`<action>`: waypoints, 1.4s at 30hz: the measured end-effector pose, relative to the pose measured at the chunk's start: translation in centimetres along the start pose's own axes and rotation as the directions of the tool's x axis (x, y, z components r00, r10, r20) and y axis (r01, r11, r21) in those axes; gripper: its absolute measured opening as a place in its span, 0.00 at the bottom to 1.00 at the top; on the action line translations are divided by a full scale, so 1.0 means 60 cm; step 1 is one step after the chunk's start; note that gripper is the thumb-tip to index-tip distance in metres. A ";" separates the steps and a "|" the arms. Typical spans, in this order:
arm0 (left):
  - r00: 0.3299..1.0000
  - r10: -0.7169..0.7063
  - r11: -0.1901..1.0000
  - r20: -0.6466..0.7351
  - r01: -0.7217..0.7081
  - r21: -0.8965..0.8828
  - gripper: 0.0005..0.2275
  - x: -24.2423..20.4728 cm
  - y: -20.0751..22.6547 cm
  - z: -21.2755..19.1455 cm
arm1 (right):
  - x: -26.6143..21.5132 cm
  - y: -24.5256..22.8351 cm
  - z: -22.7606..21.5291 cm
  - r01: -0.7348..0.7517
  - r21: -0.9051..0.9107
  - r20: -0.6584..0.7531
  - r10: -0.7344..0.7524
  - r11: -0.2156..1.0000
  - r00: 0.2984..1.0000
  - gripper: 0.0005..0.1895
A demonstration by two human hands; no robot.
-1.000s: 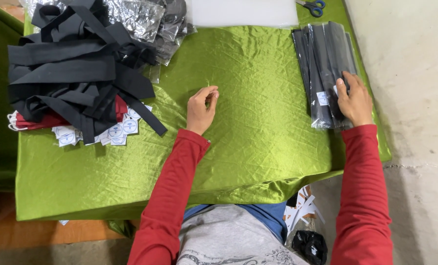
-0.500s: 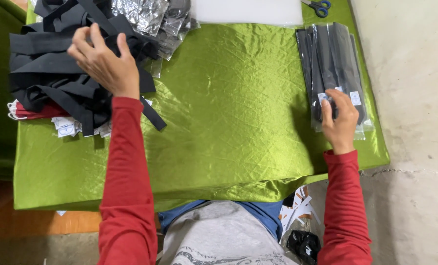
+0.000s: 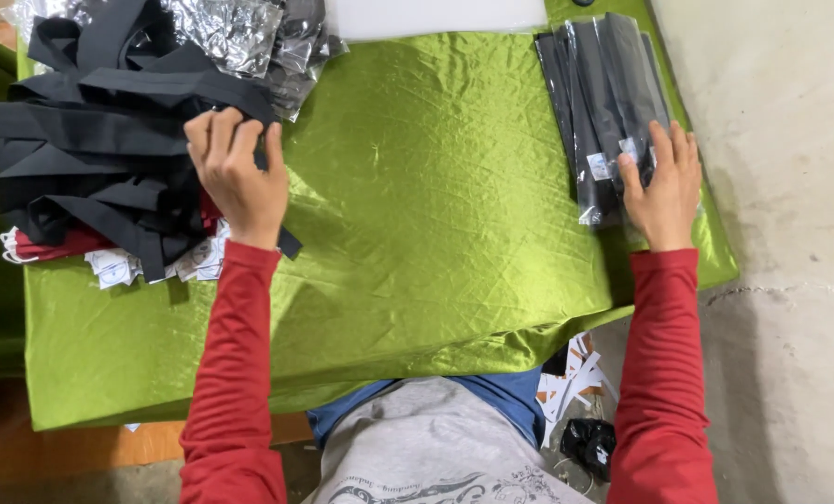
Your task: The person folds a black necktie, places a small label on it, and inserts it into a clear plastic bag. They smooth the bag and set it aside, then repeat the process with another tie.
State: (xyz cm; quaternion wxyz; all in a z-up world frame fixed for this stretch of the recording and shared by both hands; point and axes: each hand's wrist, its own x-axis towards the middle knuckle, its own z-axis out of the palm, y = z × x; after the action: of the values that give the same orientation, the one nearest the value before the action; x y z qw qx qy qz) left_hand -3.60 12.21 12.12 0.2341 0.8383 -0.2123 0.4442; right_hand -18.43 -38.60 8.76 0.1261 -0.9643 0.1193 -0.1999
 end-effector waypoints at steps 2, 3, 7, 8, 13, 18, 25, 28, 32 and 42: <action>1.000 0.025 0.998 -0.002 -0.025 -0.050 0.08 -0.032 0.014 0.022 | 0.004 0.023 0.022 0.011 -0.042 0.075 -0.008 0.999 0.997 0.28; 0.999 0.049 0.994 0.004 -0.048 -0.102 0.08 -0.049 0.020 0.032 | 0.004 0.035 0.035 0.020 -0.084 0.159 -0.007 0.996 0.987 0.28; 0.994 0.040 0.974 0.102 -0.016 -0.224 0.05 -0.060 0.122 0.009 | -0.005 -0.007 0.017 0.003 -0.073 0.122 0.006 0.997 0.992 0.26; 0.989 0.013 0.941 0.148 0.038 -0.337 0.05 -0.067 0.144 0.007 | -0.010 -0.026 0.008 0.027 -0.023 0.017 -0.026 0.999 1.000 0.24; 0.965 -0.092 0.725 0.246 0.234 -0.648 0.07 -0.064 0.267 -0.014 | -0.052 -0.210 0.022 0.237 0.639 -0.084 -0.240 0.732 0.967 0.30; 0.854 -0.023 0.401 0.519 0.483 -0.778 0.04 -0.099 0.314 -0.021 | -0.108 -0.384 0.028 -0.401 0.888 0.247 -0.498 -0.228 0.831 0.39; 0.746 -0.171 0.453 0.643 0.639 -0.621 0.03 -0.138 0.149 -0.100 | -0.006 -0.328 0.033 -0.433 0.742 0.478 -0.048 -0.513 0.877 0.16; 0.821 -0.080 0.645 0.565 0.475 -0.599 0.06 -0.163 0.055 -0.144 | 0.041 -0.294 0.009 -0.392 0.695 0.545 0.085 -0.603 0.834 0.17; 0.729 -0.144 0.780 0.670 0.500 -0.376 0.11 -0.177 -0.008 -0.195 | 0.081 -0.252 0.029 -0.357 0.777 0.521 0.212 -0.518 0.827 0.19; 0.589 -0.369 0.680 0.719 0.698 -0.224 0.18 -0.177 -0.022 -0.269 | 0.195 -0.177 0.095 -0.341 0.817 0.278 0.201 0.464 0.939 0.37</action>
State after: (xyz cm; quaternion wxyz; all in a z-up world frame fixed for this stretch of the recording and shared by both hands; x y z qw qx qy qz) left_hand -18.76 24.21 10.92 0.4790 0.8708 -0.1085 -0.0218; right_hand -3.71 -30.82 10.96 0.6227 -0.7555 0.1475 -0.1403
